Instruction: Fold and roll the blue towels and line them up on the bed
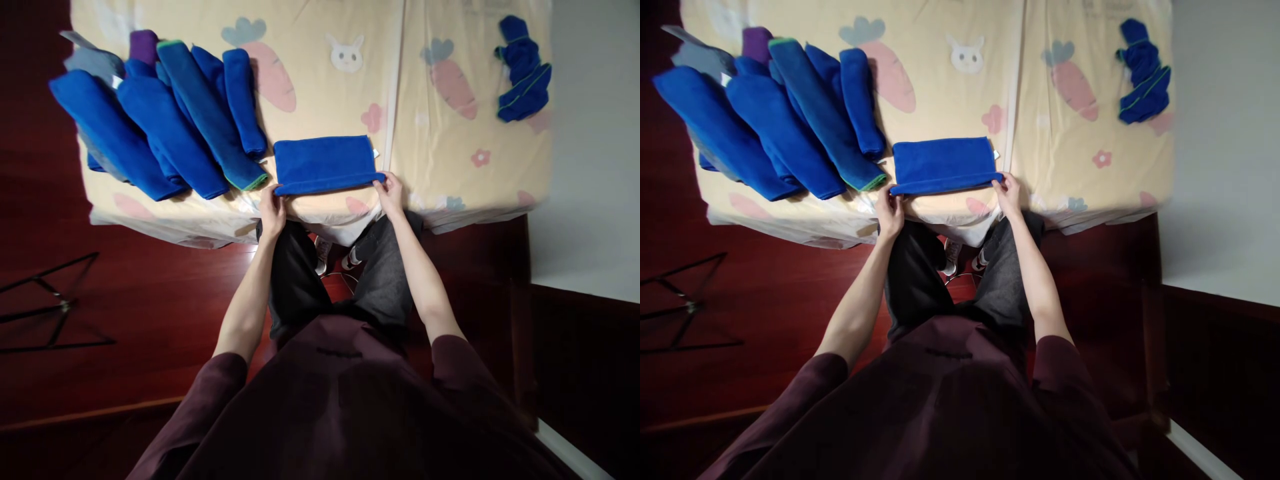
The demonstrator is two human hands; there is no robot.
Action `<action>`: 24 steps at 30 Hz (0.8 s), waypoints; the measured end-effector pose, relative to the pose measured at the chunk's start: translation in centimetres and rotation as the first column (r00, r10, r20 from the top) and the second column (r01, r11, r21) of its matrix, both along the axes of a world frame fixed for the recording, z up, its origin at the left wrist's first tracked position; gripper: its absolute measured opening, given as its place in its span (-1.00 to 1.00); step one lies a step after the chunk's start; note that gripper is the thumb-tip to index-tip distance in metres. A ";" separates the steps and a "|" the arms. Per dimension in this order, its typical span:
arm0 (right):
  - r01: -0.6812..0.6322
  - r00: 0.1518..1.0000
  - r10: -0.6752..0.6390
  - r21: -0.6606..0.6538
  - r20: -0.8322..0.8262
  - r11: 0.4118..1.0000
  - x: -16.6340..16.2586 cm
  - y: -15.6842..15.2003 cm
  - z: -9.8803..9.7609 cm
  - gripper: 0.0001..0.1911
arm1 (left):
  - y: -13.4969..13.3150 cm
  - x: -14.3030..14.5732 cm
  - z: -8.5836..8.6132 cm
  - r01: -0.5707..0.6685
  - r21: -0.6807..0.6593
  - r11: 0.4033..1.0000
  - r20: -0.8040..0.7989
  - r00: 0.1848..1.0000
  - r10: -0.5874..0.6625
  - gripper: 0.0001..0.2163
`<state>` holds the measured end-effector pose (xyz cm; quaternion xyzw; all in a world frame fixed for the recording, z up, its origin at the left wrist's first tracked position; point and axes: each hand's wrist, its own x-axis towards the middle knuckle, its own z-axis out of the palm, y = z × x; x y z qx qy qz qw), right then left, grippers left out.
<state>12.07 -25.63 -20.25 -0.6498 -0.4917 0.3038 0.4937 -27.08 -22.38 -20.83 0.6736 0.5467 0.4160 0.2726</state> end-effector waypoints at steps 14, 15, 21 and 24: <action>0.083 0.987 -0.094 -0.085 -0.132 0.993 0.5 0.5 -2.0 -0.18 | -0.1 0.6 0.2 -0.138 0.012 0.990 0.033 0.990 0.138 -0.53; 0.088 0.986 -0.099 -0.090 -0.132 0.992 0.5 0.5 -2.0 -0.17 | -0.1 0.6 0.2 -0.143 0.019 0.990 0.033 0.989 0.142 -0.56; 0.114 0.983 -0.128 -0.107 -0.134 0.988 0.3 0.6 -1.6 -0.23 | -0.1 0.5 0.0 -0.171 0.027 0.985 0.041 0.985 0.170 -0.71; 0.116 0.985 -0.128 -0.105 -0.114 0.988 0.0 0.5 -1.2 -0.30 | -0.1 0.6 0.1 -0.173 0.022 0.985 0.031 0.985 0.172 -0.73</action>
